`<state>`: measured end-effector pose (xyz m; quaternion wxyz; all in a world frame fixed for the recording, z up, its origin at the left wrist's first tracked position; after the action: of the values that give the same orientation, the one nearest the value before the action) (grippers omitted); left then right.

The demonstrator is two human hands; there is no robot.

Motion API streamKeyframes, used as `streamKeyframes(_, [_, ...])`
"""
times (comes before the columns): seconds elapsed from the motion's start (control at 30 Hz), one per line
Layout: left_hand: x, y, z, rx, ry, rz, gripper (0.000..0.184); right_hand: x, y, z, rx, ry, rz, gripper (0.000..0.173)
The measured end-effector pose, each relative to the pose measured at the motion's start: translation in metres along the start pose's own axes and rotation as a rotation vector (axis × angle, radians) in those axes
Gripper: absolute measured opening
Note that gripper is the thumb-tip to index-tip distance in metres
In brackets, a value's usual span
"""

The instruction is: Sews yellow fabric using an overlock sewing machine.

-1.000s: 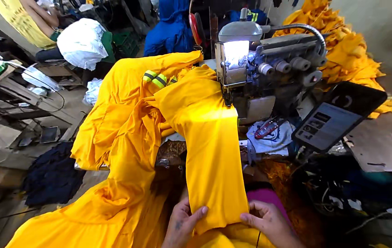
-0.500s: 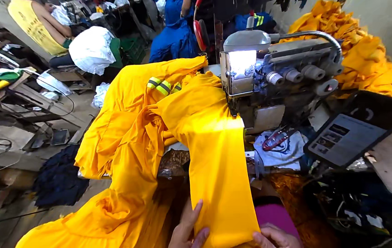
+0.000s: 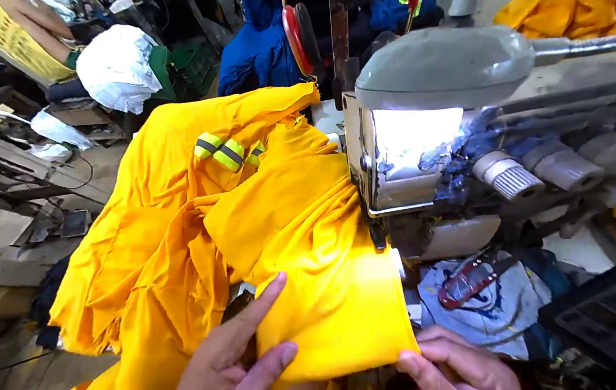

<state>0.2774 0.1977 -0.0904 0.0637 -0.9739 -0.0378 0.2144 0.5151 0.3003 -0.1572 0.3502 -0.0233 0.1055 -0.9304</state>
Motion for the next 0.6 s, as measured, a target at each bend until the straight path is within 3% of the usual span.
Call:
streamKeyframes(0.13, [-0.028,-0.052,0.012,-0.025,0.054,0.066,0.069,-0.003,-0.045,0.005,-0.023,-0.006,-0.090,0.012])
streamKeyframes(0.2, [-0.037,-0.082,0.016,-0.092,0.122,0.110,0.073,0.000,-0.063,0.000,-0.050,-0.101,-0.174,0.025])
streamKeyframes(0.33, [-0.049,-0.116,0.021,-0.170,0.262,0.070,0.081,0.009,-0.062,-0.004,-0.034,-0.224,-0.266,0.032])
streamKeyframes(0.47, [-0.048,-0.075,0.047,-0.193,0.368,-0.189,0.082,0.016,-0.024,-0.009,0.095,-0.202,-0.162,0.026])
streamKeyframes(0.6, [0.001,0.000,0.055,-0.118,0.598,-0.361,0.087,0.024,-0.007,-0.010,0.155,-0.203,-0.042,0.023])
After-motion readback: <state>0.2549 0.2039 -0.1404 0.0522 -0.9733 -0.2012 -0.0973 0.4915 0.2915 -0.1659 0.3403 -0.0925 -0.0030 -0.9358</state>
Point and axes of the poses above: each hand's wrist, its own y-axis away from the middle knuckle, its own x-axis out of the palm, z = x × y, the point moved 6 cm from there along -y, towards the middle knuckle, and after that the axes turned 9 degrees about z, right-handed, at the moved point
